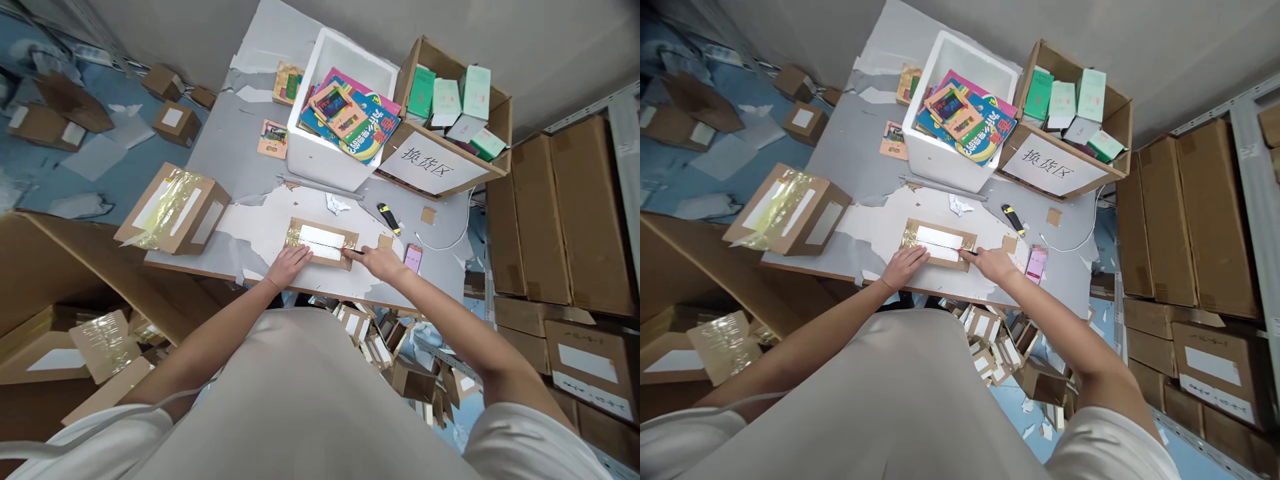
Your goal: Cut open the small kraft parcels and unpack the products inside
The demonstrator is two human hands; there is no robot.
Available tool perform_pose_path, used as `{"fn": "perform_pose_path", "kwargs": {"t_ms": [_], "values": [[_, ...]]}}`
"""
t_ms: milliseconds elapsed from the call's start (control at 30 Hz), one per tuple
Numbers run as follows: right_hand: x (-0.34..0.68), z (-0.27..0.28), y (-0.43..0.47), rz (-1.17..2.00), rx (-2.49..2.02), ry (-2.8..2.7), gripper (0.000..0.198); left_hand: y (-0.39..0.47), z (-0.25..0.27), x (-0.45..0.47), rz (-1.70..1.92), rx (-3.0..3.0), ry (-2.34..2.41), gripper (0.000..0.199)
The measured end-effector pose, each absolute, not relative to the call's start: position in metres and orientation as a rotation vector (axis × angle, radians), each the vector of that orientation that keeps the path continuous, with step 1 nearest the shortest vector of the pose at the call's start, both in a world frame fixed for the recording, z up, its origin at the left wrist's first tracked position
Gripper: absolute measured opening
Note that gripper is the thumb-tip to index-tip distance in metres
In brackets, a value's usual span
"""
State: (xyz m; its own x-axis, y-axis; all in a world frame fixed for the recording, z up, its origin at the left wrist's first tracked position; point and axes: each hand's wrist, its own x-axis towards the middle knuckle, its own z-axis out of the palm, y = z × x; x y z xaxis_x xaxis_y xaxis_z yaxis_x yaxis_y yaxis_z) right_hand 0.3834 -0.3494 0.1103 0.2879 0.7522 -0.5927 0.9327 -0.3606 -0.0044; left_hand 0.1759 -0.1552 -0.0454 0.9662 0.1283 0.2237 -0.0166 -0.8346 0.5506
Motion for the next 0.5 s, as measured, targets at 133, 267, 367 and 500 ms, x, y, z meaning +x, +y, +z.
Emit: {"fn": "perform_pose_path", "kwargs": {"t_ms": [133, 267, 367, 500], "values": [[0.392, 0.118, -0.392, -0.702, 2.26, 1.435, 0.074, -0.156, -0.044, 0.179, 0.355, 2.532, 0.098, 0.041], [0.393, 0.127, -0.42, -0.677, 2.302, 1.421, 0.077, -0.156, -0.043, 0.181, 0.355, 2.548, 0.098, 0.041], [0.395, 0.126, -0.449, -0.716, 2.511, 1.389, 0.07, -0.158, -0.039, 0.18, 0.371, 2.632, 0.103, 0.041], [0.376, 0.095, -0.476, -1.089, 3.248, 1.0, 0.057, -0.158, -0.022, 0.184, 0.293, 2.729, 0.1, 0.038]]}}
